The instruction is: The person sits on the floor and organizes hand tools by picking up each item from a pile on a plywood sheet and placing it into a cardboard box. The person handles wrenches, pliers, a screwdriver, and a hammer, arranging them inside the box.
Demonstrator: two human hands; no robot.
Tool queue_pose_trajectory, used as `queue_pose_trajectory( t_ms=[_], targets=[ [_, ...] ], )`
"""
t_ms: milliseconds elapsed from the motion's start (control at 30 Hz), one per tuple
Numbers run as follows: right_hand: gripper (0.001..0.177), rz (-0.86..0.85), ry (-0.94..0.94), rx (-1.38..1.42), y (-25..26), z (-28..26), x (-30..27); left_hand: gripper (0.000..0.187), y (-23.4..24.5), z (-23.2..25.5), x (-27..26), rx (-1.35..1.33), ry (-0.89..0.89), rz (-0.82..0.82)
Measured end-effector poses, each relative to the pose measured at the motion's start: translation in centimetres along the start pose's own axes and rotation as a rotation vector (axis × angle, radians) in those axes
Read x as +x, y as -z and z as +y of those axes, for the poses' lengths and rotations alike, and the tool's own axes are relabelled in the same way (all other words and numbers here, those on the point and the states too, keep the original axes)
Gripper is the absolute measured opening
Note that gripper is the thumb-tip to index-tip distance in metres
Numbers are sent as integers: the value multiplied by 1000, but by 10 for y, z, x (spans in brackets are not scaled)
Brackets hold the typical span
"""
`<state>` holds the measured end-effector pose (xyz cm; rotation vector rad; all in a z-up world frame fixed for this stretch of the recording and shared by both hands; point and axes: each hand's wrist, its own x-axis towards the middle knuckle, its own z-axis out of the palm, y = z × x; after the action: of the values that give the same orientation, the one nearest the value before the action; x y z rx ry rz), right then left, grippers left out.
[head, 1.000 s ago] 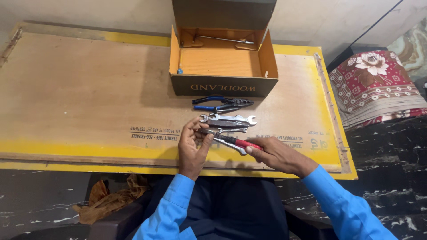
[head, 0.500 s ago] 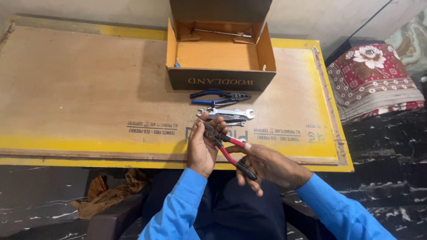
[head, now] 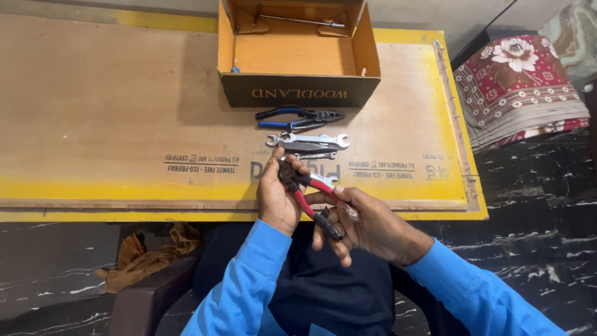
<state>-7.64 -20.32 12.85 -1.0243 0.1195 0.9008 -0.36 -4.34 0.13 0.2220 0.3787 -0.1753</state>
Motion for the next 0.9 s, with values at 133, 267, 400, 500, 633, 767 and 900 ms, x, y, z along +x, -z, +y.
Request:
queue_pose_trajectory(
  t_ms=[133,267,400,500,633,767,900],
  targets=[
    [68,51,-29,19,-4,2,-3,30,-4,-1,-1,9,13,-19],
    [61,130,-95,-70,-10,2,-7,32,-13,1,-5,133,-19,-47],
    [67,249,-107,-415,-19,-1,-11,29,-24,5,-13,268,-96,-96],
    [80,207,16,-515,-22,-2,-10,24,-29,6,-20,300,-90,-172],
    [74,289,16,-752,-25,-1,-2,24,-32,7,-24,245,-40,-168],
    [79,376,69,-904,-29,-1,0,24,-34,0,-25,178,-49,-249],
    [68,407,457,-1204,-31,3,12,18,-35,-11,-27,252,-136,-317]
  ],
)
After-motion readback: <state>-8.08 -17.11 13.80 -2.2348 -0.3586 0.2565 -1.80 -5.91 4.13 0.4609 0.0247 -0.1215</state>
